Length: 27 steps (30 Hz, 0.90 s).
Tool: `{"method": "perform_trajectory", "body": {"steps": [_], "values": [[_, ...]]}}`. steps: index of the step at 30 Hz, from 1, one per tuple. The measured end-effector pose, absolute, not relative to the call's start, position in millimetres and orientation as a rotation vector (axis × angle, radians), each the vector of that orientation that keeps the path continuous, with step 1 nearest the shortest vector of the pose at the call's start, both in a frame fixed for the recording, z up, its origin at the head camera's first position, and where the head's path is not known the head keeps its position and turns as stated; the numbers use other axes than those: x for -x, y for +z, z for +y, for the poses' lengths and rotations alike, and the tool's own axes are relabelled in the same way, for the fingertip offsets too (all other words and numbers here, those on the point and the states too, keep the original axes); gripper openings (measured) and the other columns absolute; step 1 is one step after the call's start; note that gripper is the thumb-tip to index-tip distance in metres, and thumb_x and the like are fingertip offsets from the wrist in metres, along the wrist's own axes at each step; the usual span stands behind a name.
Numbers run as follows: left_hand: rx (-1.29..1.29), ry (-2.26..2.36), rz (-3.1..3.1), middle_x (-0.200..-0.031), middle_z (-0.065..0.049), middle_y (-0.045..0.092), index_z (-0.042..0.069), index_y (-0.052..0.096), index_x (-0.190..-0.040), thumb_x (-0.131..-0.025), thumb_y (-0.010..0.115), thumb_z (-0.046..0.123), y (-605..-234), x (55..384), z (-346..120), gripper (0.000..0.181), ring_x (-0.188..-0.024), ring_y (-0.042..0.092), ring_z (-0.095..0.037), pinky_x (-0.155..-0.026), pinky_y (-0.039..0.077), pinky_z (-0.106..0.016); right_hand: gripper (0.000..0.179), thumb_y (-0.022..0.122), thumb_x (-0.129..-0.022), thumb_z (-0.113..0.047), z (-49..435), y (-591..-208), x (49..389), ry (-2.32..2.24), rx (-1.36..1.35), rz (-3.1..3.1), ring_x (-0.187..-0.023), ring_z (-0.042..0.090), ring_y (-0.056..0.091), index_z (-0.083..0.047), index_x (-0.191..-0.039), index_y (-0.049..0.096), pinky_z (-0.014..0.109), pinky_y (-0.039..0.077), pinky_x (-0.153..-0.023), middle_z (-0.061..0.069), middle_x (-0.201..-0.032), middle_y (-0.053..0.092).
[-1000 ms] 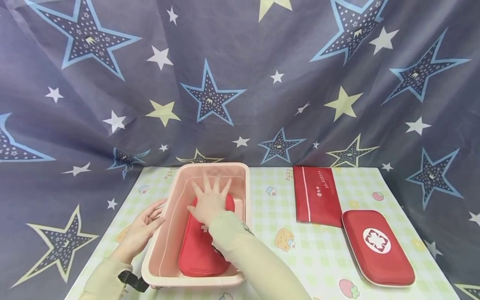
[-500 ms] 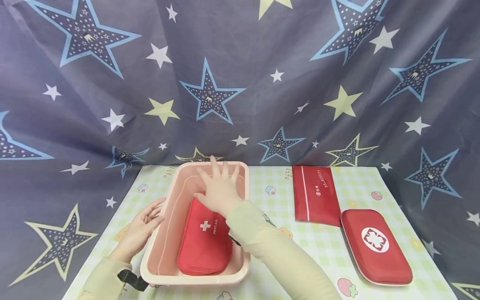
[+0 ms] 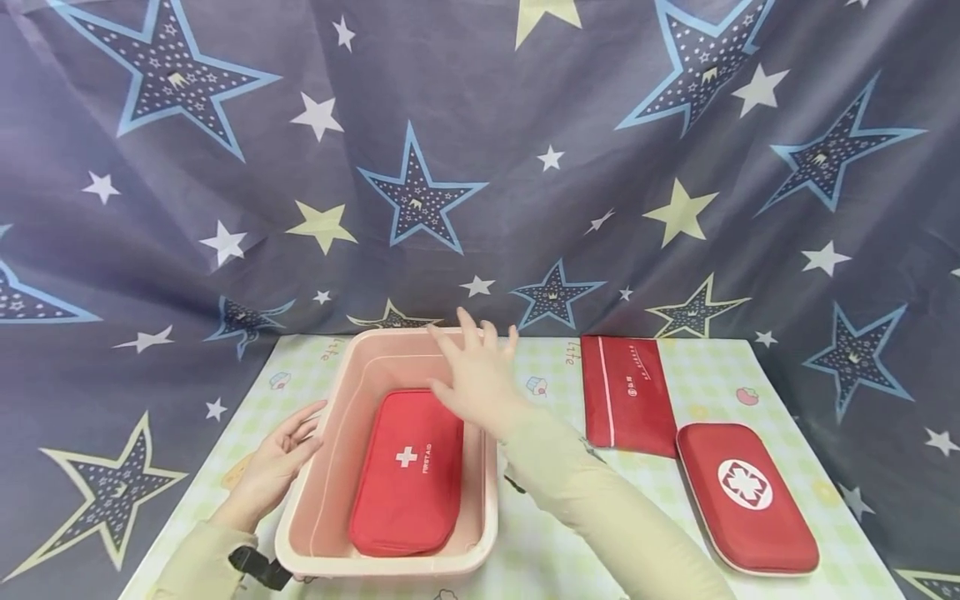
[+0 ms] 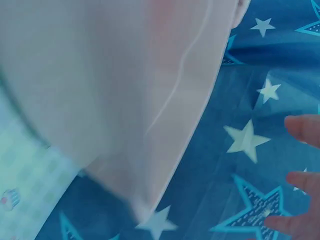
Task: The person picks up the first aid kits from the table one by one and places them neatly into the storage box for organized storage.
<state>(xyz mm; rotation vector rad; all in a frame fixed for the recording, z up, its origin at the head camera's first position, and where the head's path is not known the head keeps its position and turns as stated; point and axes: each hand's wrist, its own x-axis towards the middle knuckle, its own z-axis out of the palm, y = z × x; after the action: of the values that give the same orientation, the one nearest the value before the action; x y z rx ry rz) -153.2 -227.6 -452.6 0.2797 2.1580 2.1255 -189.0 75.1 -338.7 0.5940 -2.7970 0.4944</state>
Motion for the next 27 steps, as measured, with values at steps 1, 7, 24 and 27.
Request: {"method": "perform_trajectory", "body": {"steps": [1,7,24,27], "values": [[-0.290,2.126,2.155,-0.116,0.018,0.060,-0.005,0.025,-0.145,-0.095,0.050,0.002,-452.6,153.6,-227.4,0.056,-0.101,0.062,-0.002,-0.073,0.056,-0.025,0.063,0.068,-0.083,-0.036,81.0,-340.8,188.8,0.502,-0.593,-2.791,-0.128,0.042,0.033,-0.022,-0.140,0.044,0.070,0.013,-0.104,0.017,-0.150,0.029],[-0.351,2.162,2.098,-0.118,0.016,0.060,-0.008,0.023,-0.144,-0.095,0.049,0.000,-454.0,154.7,-227.7,0.056,-0.103,0.062,-0.003,-0.075,0.055,-0.025,0.059,0.068,-0.083,-0.033,109.6,-359.7,187.5,0.439,-0.589,-2.748,-0.123,0.042,0.040,-0.017,-0.136,0.049,0.068,0.023,-0.101,0.021,-0.144,0.036],[-0.345,2.169,2.099,-0.120,0.014,0.059,-0.007,0.022,-0.145,-0.096,0.048,0.001,-456.2,152.1,-228.4,0.056,-0.104,0.061,-0.004,-0.076,0.056,-0.026,0.058,0.067,-0.083,-0.033,162.2,-394.9,178.8,0.463,-0.545,-2.755,-0.121,0.042,0.047,-0.011,-0.134,0.051,0.061,0.039,-0.096,0.022,-0.138,0.044],[-0.328,2.167,2.107,-0.120,0.015,0.059,-0.006,0.023,-0.145,-0.096,0.048,0.002,-456.2,151.7,-229.0,0.056,-0.104,0.061,-0.004,-0.076,0.056,-0.026,0.057,0.067,-0.083,-0.032,170.8,-400.2,176.9,0.481,-0.527,-2.775,-0.119,0.042,0.049,-0.011,-0.134,0.051,0.060,0.040,-0.096,0.023,-0.138,0.044]]}}
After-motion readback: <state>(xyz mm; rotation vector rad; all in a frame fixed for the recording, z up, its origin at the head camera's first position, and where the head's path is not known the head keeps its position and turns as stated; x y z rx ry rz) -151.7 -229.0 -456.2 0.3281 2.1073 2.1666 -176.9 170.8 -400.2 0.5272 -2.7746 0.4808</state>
